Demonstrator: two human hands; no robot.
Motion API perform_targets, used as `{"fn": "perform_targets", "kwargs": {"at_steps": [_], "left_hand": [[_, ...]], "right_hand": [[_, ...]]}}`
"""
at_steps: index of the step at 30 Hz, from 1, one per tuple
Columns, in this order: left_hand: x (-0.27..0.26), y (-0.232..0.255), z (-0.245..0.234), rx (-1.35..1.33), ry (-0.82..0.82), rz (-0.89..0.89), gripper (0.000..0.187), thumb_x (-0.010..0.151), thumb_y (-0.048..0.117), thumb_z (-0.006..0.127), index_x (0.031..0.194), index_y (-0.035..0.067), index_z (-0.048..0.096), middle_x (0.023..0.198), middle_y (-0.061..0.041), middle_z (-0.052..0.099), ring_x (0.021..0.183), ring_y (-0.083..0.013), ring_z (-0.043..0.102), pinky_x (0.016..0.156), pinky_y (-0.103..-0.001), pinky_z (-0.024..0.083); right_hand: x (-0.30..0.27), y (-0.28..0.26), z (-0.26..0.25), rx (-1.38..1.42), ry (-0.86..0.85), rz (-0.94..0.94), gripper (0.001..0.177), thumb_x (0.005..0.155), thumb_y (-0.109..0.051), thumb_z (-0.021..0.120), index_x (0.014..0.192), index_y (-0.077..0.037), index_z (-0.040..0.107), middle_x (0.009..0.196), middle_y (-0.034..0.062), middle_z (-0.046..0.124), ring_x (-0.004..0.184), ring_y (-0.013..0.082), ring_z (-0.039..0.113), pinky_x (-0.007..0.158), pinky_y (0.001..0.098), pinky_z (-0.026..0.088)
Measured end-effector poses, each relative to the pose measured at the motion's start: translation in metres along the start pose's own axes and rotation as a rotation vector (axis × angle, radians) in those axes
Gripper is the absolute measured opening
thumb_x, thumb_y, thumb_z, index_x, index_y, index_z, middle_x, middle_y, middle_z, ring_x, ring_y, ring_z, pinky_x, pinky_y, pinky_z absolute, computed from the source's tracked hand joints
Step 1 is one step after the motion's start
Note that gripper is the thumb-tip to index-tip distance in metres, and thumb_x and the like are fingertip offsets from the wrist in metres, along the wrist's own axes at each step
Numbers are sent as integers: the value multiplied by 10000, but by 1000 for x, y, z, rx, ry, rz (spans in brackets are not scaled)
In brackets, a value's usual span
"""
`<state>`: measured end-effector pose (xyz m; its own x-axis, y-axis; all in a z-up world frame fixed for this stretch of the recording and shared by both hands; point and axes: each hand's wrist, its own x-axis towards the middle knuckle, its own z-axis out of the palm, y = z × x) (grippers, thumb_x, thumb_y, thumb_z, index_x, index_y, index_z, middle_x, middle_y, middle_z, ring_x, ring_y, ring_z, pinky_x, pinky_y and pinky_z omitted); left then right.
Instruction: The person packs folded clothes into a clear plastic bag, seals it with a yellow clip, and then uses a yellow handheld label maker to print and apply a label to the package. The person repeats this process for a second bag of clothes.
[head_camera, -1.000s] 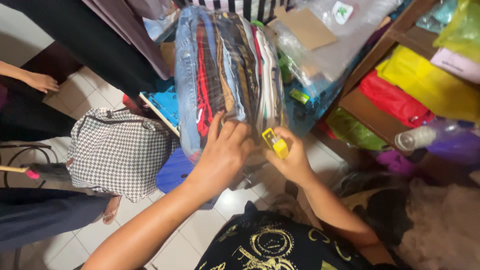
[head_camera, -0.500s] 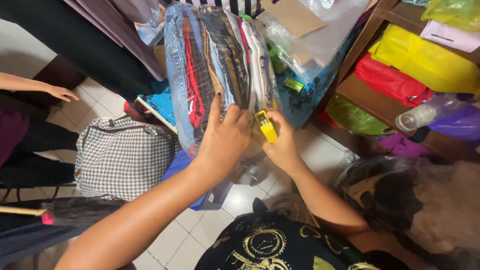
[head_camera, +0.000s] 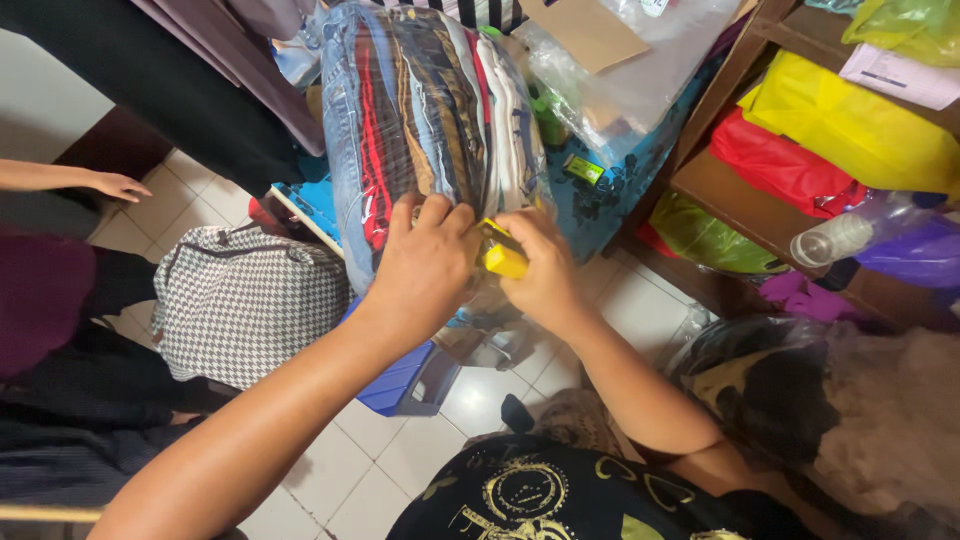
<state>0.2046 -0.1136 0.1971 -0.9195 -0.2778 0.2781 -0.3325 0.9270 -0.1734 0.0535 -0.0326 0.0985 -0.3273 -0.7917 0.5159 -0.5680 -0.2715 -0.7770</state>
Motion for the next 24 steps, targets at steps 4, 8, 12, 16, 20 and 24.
{"fn": "perform_targets", "kwargs": {"at_steps": [4, 8, 12, 16, 20, 24], "left_hand": [[-3, -4, 1, -180, 20, -54, 332, 667, 216, 720, 930, 13, 704, 1041, -112, 619, 1061, -338, 548, 988, -486, 418], [-10, 8, 7, 179, 94, -49, 300, 752, 149, 642, 1011, 25, 730, 1135, -117, 618, 1095, -314, 554, 1028, -442, 438], [-6, 20, 12, 238, 43, -89, 231, 788, 160, 624, 963, 62, 738, 1063, -85, 607, 1063, -293, 558, 1028, -506, 432], [-5, 15, 10, 210, 21, -53, 213, 778, 152, 648, 957, 88, 745, 1015, -57, 598, 1039, -266, 555, 1027, -531, 410], [-3, 5, 12, 5, 67, -96, 189, 725, 190, 720, 873, 73, 721, 1006, -64, 609, 1057, -283, 553, 1015, -539, 391], [-3, -1, 13, -128, 114, -125, 250, 657, 182, 745, 866, 50, 707, 1020, -55, 622, 1061, -289, 542, 1002, -537, 386]], "right_hand": [[11, 0, 2, 60, -37, 53, 420, 711, 90, 645, 1112, -33, 629, 1076, 151, 685, 1045, 345, 677, 897, 387, 526], [10, 6, 7, 1, -30, 42, 388, 750, 119, 651, 1107, -31, 636, 1064, 147, 687, 1033, 346, 664, 881, 381, 514], [4, 16, 13, 176, 9, 75, 365, 793, 99, 699, 1126, -28, 620, 1030, 97, 679, 968, 229, 666, 851, 323, 523], [-4, 29, 18, 360, -1, 185, 330, 837, 67, 720, 1126, -44, 605, 1002, 29, 656, 939, 106, 636, 828, 271, 525], [-7, 42, 12, 430, 11, 170, 336, 865, 52, 709, 1167, -36, 588, 1019, 32, 660, 963, 113, 649, 866, 269, 543], [4, 33, -33, 343, -51, 150, 500, 852, -81, 829, 1249, -22, 532, 1035, 69, 650, 949, 169, 645, 854, 304, 556]]}}
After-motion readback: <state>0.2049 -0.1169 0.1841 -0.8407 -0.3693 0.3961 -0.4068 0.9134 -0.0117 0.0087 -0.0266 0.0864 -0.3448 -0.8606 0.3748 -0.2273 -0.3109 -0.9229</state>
